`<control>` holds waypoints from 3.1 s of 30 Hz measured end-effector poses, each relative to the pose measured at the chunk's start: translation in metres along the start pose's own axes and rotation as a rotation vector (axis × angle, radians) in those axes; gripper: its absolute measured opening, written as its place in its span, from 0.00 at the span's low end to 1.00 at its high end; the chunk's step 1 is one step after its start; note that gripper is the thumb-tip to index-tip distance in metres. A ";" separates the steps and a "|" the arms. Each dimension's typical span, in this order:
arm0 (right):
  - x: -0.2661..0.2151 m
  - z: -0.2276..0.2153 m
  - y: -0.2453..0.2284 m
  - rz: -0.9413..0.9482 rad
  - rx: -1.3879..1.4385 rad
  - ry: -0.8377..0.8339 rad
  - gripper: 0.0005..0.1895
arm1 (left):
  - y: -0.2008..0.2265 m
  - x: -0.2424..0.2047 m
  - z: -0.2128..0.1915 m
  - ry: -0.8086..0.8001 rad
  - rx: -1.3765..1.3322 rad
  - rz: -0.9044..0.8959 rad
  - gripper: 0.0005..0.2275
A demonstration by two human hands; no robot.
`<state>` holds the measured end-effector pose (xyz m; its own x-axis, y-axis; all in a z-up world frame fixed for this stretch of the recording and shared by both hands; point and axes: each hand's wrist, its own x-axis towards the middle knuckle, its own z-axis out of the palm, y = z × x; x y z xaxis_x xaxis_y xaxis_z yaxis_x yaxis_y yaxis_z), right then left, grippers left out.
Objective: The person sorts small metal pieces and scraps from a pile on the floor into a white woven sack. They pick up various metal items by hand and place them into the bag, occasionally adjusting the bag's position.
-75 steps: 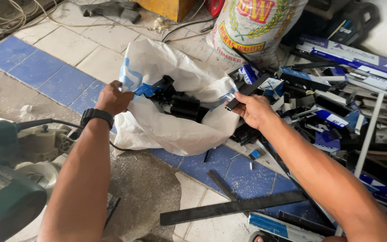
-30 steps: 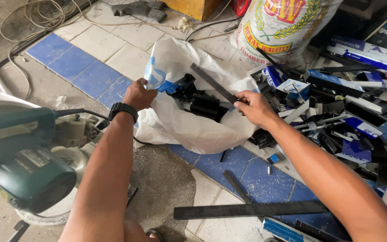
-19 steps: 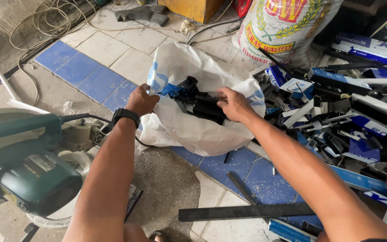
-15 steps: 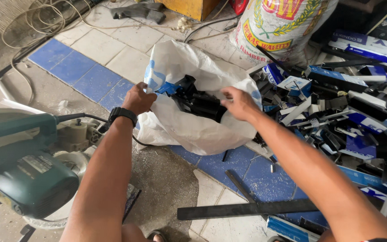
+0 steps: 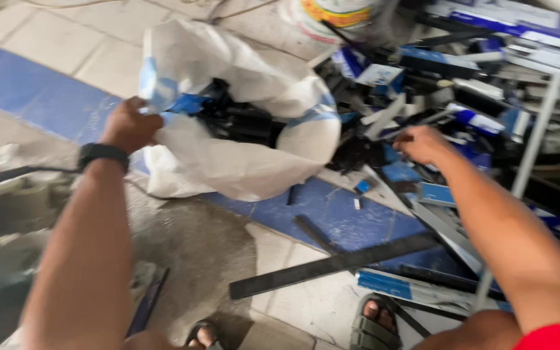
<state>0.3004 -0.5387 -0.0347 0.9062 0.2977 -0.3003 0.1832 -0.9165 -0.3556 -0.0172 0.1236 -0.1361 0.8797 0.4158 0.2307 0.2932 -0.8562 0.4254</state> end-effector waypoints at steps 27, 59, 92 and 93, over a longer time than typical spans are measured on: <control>-0.034 0.063 0.067 -0.319 -0.588 -0.256 0.28 | 0.201 -0.001 -0.087 -0.286 -0.058 -0.642 0.32; -0.006 0.029 -0.025 0.232 -0.382 -0.316 0.64 | 0.223 -0.005 -0.104 -0.340 -0.146 -0.614 0.32; -0.011 -0.004 -0.170 -0.401 0.684 -0.050 0.16 | 0.193 -0.011 -0.098 -0.304 -0.202 -0.613 0.31; -0.006 -0.004 -0.151 -0.397 0.681 -0.043 0.16 | 0.199 -0.012 -0.101 -0.307 -0.206 -0.606 0.31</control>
<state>0.2687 -0.4033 0.0243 0.8039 0.5910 -0.0660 0.2037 -0.3780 -0.9031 -0.0072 -0.0213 0.0343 0.6590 0.6695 -0.3428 0.7140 -0.4136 0.5649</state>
